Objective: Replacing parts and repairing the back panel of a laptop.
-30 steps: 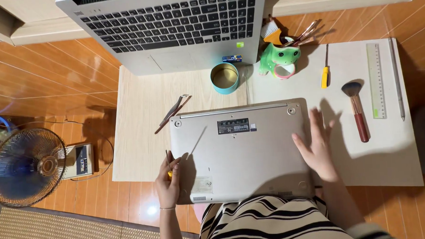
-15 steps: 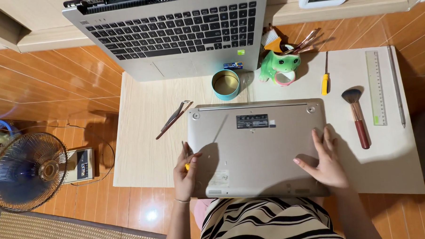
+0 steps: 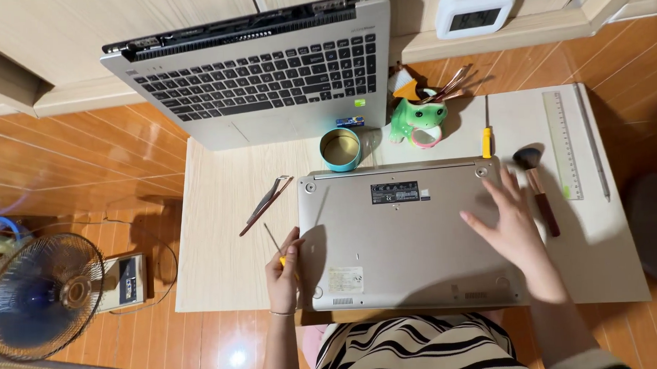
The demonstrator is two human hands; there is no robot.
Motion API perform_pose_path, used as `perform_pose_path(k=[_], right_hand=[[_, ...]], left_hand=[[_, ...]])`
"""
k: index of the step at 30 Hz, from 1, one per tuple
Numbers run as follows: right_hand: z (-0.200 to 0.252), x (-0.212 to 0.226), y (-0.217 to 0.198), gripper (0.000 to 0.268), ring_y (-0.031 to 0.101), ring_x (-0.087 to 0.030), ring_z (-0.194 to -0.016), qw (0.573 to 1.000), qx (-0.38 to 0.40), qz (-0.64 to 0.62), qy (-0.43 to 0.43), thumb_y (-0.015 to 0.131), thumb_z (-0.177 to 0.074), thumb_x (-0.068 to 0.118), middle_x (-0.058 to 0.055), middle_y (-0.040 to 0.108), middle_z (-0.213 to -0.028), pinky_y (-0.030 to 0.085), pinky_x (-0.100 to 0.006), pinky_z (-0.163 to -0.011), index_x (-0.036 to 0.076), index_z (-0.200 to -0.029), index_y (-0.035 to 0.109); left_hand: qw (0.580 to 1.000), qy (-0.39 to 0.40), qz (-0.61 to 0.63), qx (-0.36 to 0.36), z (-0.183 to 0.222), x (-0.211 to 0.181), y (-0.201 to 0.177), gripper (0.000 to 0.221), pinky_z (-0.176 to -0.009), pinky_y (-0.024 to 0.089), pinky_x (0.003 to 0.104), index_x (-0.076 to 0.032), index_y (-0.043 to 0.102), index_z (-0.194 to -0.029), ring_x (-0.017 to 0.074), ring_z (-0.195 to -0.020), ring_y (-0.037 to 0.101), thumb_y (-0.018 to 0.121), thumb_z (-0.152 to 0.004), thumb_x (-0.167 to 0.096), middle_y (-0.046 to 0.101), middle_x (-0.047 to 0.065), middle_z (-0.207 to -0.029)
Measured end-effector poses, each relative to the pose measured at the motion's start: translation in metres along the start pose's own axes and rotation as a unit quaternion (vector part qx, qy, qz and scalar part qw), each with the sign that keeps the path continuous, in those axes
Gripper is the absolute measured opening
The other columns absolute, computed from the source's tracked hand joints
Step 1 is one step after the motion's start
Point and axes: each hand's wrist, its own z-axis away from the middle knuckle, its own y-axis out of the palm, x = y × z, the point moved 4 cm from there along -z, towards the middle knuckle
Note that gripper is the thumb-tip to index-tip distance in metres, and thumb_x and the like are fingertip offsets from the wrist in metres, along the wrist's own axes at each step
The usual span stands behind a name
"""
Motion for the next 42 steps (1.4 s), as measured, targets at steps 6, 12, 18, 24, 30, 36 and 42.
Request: perform_pose_path(k=[6, 12, 18, 24, 30, 36, 42], right_hand=[[-0.111, 0.029, 0.008, 0.107, 0.044, -0.034, -0.148, 0.967, 0.007, -0.243, 0.079, 0.084, -0.075, 0.04, -0.021, 0.039, -0.166, 0.036, -0.044, -0.12, 0.006, -0.161, 0.031], [-0.163, 0.034, 0.057, 0.122, 0.029, -0.039, -0.149, 0.945, -0.021, -0.324, 0.032, 0.088, -0.079, 0.036, -0.028, 0.022, -0.165, 0.032, -0.047, -0.117, 0.005, -0.165, 0.007], [-0.167, 0.002, 0.086, 0.086, 0.052, -0.027, -0.15, 0.891, -0.087, -0.434, 0.103, 0.08, -0.096, 0.032, -0.018, 0.049, -0.161, 0.042, -0.041, -0.122, 0.009, -0.166, 0.036], [-0.108, 0.054, 0.065, 0.058, 0.054, -0.026, -0.134, 0.908, -0.275, -0.316, 0.021, 0.077, -0.097, 0.0, -0.013, 0.046, -0.144, 0.052, -0.038, -0.11, 0.002, -0.146, 0.046], [-0.128, 0.131, 0.089, 0.057, 0.059, -0.031, -0.13, 0.95, -0.071, -0.259, -0.159, 0.086, -0.09, 0.021, -0.015, 0.053, -0.143, 0.055, -0.037, -0.106, 0.009, -0.135, 0.053], [-0.157, 0.166, 0.12, 0.118, 0.044, -0.041, -0.141, 0.966, 0.02, -0.236, -0.103, 0.095, -0.07, 0.042, -0.026, 0.042, -0.153, 0.038, -0.048, -0.114, 0.0, -0.157, 0.027], [-0.159, 0.159, 0.151, 0.111, 0.049, -0.041, -0.137, 0.985, -0.004, -0.15, -0.085, 0.097, -0.071, 0.043, -0.026, 0.051, -0.148, 0.042, -0.047, -0.11, -0.002, -0.152, 0.037]], left_hand=[[0.996, 0.002, 0.074, -0.057, 0.004, -0.013, 0.007, 0.043, -0.108, 0.051, 0.036, 0.009, 0.067, -0.127, 0.0234, -0.122, 0.066, 0.052, -0.105, -0.026, 0.071, 0.018, -0.131], [0.994, 0.017, 0.075, -0.077, 0.006, 0.006, -0.006, 0.042, -0.101, 0.055, 0.037, 0.01, 0.069, -0.121, 0.024, -0.11, 0.07, 0.052, -0.106, -0.025, 0.075, 0.018, -0.118], [0.994, 0.029, 0.078, -0.075, 0.004, 0.021, -0.01, 0.041, -0.097, 0.056, 0.037, 0.01, 0.071, -0.118, 0.0246, -0.104, 0.07, 0.053, -0.107, -0.025, 0.075, 0.019, -0.113], [0.988, 0.045, 0.127, -0.076, 0.003, 0.021, -0.016, 0.042, -0.102, 0.055, 0.037, 0.007, 0.066, -0.12, 0.0241, -0.108, 0.07, 0.047, -0.108, -0.028, 0.074, 0.017, -0.112], [0.989, 0.028, 0.127, -0.066, 0.003, 0.029, -0.019, 0.042, -0.1, 0.054, 0.036, 0.009, 0.066, -0.12, 0.0232, -0.105, 0.069, 0.048, -0.109, -0.027, 0.074, 0.016, -0.108], [0.988, 0.044, 0.139, -0.043, 0.004, 0.022, -0.018, 0.04, -0.097, 0.054, 0.034, 0.009, 0.066, -0.117, 0.0194, -0.099, 0.067, 0.049, -0.11, -0.027, 0.072, 0.014, -0.102], [0.986, 0.038, 0.16, -0.037, 0.004, 0.029, -0.02, 0.038, -0.096, 0.054, 0.035, 0.009, 0.066, -0.117, 0.0201, -0.097, 0.067, 0.05, -0.109, -0.025, 0.071, 0.013, -0.099]])
